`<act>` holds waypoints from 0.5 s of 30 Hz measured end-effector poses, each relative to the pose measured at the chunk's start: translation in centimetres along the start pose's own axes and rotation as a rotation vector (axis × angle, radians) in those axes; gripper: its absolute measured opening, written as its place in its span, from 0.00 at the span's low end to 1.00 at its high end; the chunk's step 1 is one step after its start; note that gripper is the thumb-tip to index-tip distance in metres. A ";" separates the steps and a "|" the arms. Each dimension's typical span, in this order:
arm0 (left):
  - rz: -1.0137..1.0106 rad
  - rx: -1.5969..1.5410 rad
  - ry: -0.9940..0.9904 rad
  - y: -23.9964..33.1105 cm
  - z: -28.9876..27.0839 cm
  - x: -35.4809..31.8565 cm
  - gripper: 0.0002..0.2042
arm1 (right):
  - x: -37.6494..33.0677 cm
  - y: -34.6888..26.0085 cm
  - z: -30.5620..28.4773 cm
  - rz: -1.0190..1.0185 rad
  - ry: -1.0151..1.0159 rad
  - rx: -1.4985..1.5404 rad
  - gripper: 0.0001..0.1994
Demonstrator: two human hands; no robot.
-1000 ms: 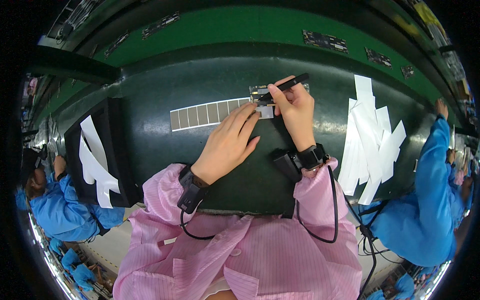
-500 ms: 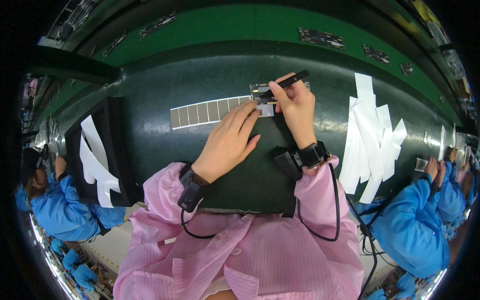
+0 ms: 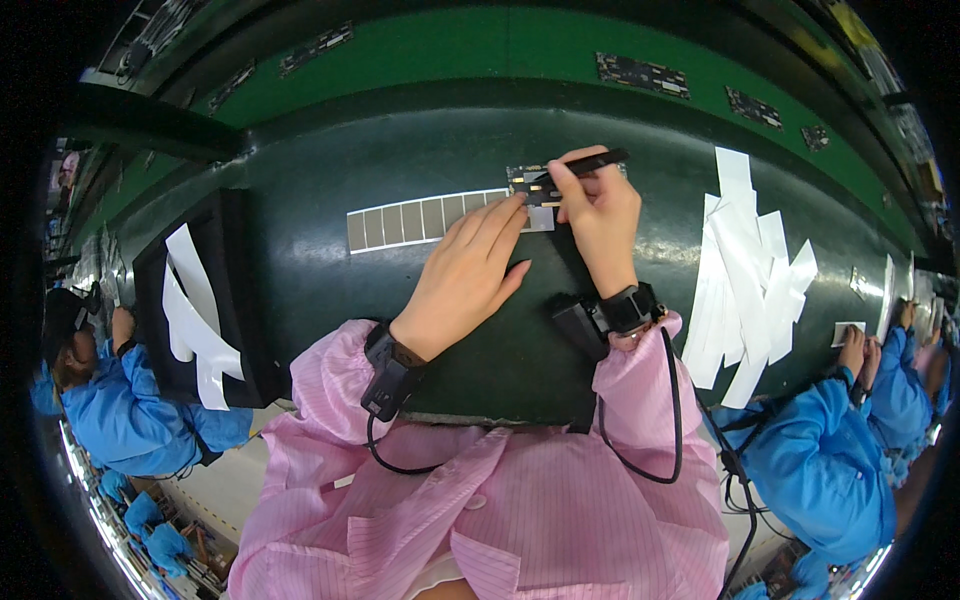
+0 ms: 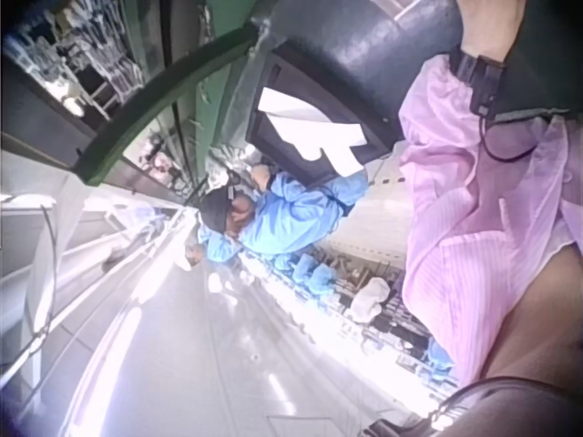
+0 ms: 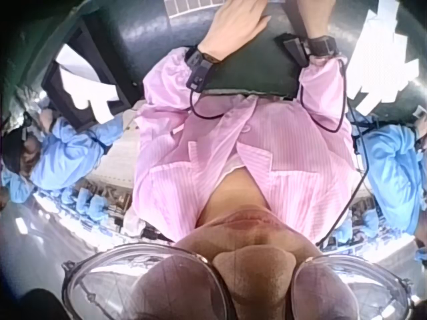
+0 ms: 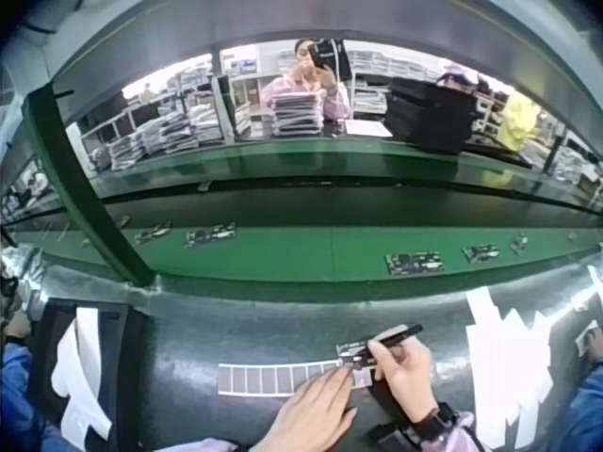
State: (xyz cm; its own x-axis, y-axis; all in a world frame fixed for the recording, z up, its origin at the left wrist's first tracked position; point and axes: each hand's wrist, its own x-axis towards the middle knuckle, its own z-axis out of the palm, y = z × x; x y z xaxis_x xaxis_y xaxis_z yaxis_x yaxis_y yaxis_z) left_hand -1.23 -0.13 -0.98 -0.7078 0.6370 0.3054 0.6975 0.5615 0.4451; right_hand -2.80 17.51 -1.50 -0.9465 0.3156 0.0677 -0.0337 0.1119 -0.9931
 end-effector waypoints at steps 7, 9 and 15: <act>0.032 0.005 0.014 0.2 -0.7 -0.6 0.24 | -1.8 -0.7 -0.7 -0.007 -0.010 0.020 0.06; 0.027 -0.052 -0.024 0.4 -0.8 -1.2 0.23 | -2.1 -0.8 -0.5 -0.018 -0.027 -0.047 0.05; 0.049 -0.075 -0.015 0.4 -0.5 -1.3 0.22 | -2.2 -0.6 -0.2 -0.116 -0.063 -0.238 0.05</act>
State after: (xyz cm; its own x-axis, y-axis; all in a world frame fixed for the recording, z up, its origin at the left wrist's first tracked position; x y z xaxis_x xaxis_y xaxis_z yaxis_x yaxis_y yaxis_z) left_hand -0.07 -0.98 -0.78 -0.6710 0.6707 0.3162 0.7204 0.4888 0.4920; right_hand -0.65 16.89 -1.06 -0.9591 0.2290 0.1664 -0.0740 0.3645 -0.9282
